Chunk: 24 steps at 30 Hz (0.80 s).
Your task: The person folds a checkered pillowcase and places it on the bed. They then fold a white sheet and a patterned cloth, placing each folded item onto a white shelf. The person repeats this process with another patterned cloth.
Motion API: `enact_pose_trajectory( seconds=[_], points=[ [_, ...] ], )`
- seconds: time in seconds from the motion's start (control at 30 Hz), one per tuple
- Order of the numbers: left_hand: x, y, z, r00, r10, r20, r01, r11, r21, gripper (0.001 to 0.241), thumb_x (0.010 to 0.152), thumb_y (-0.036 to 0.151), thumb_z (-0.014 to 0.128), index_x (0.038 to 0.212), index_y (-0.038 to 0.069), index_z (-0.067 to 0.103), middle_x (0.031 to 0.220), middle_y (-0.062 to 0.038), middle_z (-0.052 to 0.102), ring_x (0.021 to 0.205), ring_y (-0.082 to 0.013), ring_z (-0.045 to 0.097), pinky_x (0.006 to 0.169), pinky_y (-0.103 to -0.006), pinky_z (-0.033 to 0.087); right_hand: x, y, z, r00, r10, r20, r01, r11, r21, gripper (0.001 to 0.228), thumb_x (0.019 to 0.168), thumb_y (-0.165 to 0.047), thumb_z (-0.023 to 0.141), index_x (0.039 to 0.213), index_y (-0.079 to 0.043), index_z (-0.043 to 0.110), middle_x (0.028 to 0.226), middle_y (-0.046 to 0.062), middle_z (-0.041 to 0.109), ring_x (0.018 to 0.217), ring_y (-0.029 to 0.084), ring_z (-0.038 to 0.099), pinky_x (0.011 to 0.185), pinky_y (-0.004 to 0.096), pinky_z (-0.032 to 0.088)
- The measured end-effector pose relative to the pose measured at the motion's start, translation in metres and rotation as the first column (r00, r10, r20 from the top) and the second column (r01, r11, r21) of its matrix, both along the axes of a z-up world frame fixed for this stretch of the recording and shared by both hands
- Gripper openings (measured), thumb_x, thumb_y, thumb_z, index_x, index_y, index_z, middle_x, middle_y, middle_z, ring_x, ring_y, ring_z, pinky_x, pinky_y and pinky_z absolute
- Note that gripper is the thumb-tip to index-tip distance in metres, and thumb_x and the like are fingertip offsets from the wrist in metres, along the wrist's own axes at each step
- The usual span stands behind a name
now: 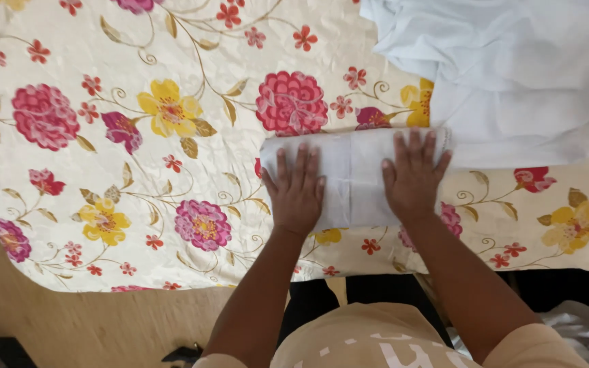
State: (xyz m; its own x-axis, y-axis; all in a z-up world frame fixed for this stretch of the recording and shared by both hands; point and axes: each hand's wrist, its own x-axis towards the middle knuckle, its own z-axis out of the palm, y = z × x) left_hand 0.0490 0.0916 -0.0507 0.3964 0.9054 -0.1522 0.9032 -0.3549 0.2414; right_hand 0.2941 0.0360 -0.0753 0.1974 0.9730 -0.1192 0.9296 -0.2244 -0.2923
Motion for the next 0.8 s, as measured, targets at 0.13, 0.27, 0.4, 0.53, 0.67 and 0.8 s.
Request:
enact_pose_trajectory(
  seconds=[0.13, 0.27, 0.4, 0.53, 0.67, 0.8],
  points=[
    [-0.032, -0.008, -0.039, 1.0, 0.003, 0.004, -0.003, 0.999, 0.041, 0.06, 0.103, 0.059, 0.051, 0.157, 0.033, 0.044, 0.168, -0.004, 0.03, 0.157, -0.0392, 0.016, 0.119, -0.0745, 0.006, 0.022, -0.015, -0.031, 0.999, -0.004, -0.032, 0.004, 1.0, -0.026, 0.064, 0.11, -0.039, 0.049, 0.16, -0.001, 0.043, 0.172, 0.02, 0.029, 0.162, 0.04, 0.02, 0.126, 0.067, 0.008],
    [-0.041, -0.013, -0.069, 0.999, 0.02, 0.044, -0.019, 1.0, -0.011, 0.062, 0.102, 0.063, 0.051, 0.156, 0.034, 0.046, 0.169, -0.007, 0.029, 0.157, -0.0425, 0.015, 0.122, -0.0739, 0.005, 0.026, -0.02, -0.05, 1.0, 0.019, 0.012, -0.018, 0.998, -0.055, 0.063, 0.109, -0.039, 0.05, 0.16, -0.002, 0.045, 0.172, 0.02, 0.031, 0.161, 0.039, 0.02, 0.127, 0.066, 0.008],
    [-0.045, -0.017, -0.093, 0.999, 0.013, 0.053, -0.013, 1.0, 0.017, 0.063, 0.101, 0.066, 0.049, 0.156, 0.034, 0.047, 0.169, -0.008, 0.028, 0.158, -0.0439, 0.013, 0.122, -0.0746, 0.003, 0.025, -0.024, -0.068, 0.998, 0.021, 0.051, -0.02, 1.0, -0.016, 0.063, 0.108, -0.037, 0.046, 0.158, 0.0, 0.047, 0.171, 0.021, 0.031, 0.16, 0.042, 0.018, 0.125, 0.068, 0.007],
    [-0.047, -0.021, -0.104, 0.999, 0.006, 0.052, -0.009, 0.999, 0.051, 0.064, 0.101, 0.067, 0.049, 0.156, 0.034, 0.047, 0.169, -0.008, 0.027, 0.158, -0.0442, 0.011, 0.122, -0.0749, 0.003, 0.024, -0.029, -0.079, 0.995, 0.03, 0.092, -0.034, 0.999, 0.043, 0.063, 0.108, -0.035, 0.043, 0.158, 0.003, 0.047, 0.171, 0.022, 0.031, 0.16, 0.043, 0.017, 0.125, 0.069, 0.006],
    [-0.047, -0.019, -0.097, 0.998, -0.014, 0.055, 0.012, 0.999, 0.049, 0.063, 0.101, 0.065, 0.051, 0.156, 0.034, 0.047, 0.169, -0.009, 0.027, 0.158, -0.0447, 0.011, 0.122, -0.0755, 0.002, 0.024, -0.028, -0.076, 0.995, 0.027, 0.093, -0.032, 0.998, 0.057, 0.062, 0.109, -0.035, 0.043, 0.158, 0.004, 0.047, 0.171, 0.023, 0.032, 0.16, 0.044, 0.018, 0.125, 0.069, 0.007],
    [-0.042, -0.009, -0.072, 0.999, 0.004, 0.043, -0.003, 1.0, -0.023, 0.062, 0.099, 0.061, 0.055, 0.154, 0.033, 0.048, 0.169, -0.009, 0.028, 0.156, -0.0455, 0.014, 0.121, -0.0756, 0.004, 0.022, -0.02, -0.06, 0.996, 0.029, 0.082, -0.035, 0.997, 0.074, 0.06, 0.108, -0.034, 0.045, 0.156, 0.002, 0.051, 0.17, 0.02, 0.036, 0.16, 0.04, 0.023, 0.127, 0.065, 0.01]
  ],
)
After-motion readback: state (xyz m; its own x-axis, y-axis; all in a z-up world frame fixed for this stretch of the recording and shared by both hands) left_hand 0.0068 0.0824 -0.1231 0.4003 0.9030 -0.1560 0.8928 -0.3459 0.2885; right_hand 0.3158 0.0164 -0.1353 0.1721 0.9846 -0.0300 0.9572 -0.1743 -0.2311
